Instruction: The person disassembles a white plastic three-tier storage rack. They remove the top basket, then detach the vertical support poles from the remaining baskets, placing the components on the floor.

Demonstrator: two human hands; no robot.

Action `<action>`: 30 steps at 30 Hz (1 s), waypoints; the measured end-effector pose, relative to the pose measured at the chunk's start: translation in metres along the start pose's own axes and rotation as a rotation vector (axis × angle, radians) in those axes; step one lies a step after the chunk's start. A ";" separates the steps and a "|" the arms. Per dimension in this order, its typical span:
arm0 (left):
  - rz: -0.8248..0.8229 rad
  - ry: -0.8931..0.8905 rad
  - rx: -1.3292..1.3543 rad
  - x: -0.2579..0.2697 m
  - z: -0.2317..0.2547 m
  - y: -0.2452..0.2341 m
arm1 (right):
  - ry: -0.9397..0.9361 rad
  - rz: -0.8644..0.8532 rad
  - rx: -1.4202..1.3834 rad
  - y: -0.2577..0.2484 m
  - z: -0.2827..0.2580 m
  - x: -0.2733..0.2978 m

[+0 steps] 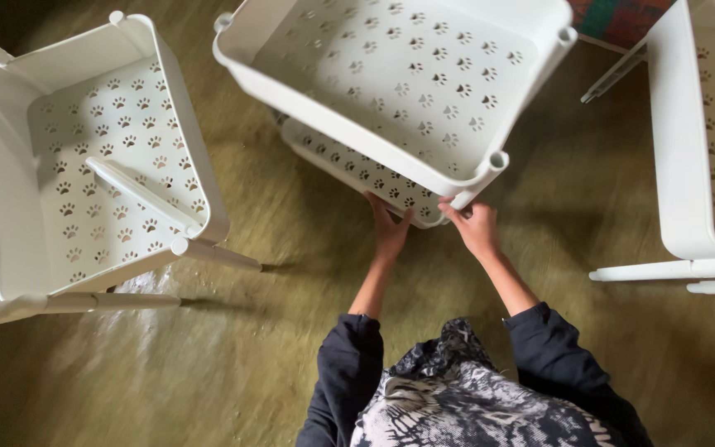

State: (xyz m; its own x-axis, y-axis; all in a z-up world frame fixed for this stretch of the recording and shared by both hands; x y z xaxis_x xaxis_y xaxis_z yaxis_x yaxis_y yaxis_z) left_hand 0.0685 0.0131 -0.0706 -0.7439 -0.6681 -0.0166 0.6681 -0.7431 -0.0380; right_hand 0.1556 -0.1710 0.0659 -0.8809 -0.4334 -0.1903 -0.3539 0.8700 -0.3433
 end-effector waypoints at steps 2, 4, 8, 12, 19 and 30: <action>-0.016 0.061 -0.087 -0.013 0.003 -0.011 | 0.003 -0.025 0.095 0.002 -0.006 0.002; -0.015 0.066 -0.116 -0.021 0.007 -0.020 | -0.020 -0.060 0.116 0.007 -0.011 0.004; 0.032 -0.034 -0.081 -0.012 0.025 -0.036 | -0.057 -0.163 0.084 0.020 -0.019 0.014; 0.110 0.118 -0.158 0.028 0.055 -0.042 | -0.170 -0.213 0.108 0.033 -0.020 0.020; -0.097 0.353 -0.743 0.084 0.098 -0.029 | 0.160 -0.233 -0.441 0.082 0.000 0.019; -0.058 0.410 -0.854 0.073 0.082 -0.040 | 0.078 0.063 -0.451 0.114 0.013 0.022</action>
State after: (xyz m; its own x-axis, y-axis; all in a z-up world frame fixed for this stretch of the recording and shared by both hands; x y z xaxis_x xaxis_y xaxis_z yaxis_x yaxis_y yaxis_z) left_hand -0.0113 -0.0096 0.0121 -0.8306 -0.4447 -0.3352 0.5155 -0.3862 -0.7650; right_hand 0.0999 -0.0844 0.0108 -0.9201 -0.3722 -0.1219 -0.3848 0.9170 0.1048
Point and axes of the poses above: each hand's wrist, its own x-axis away from the middle knuckle, its own y-axis out of the palm, z = x × y, the point moved 2 cm from there along -x, towards the middle knuckle, and after that the axes turned 3 degrees about z, right-handed, at the moved point
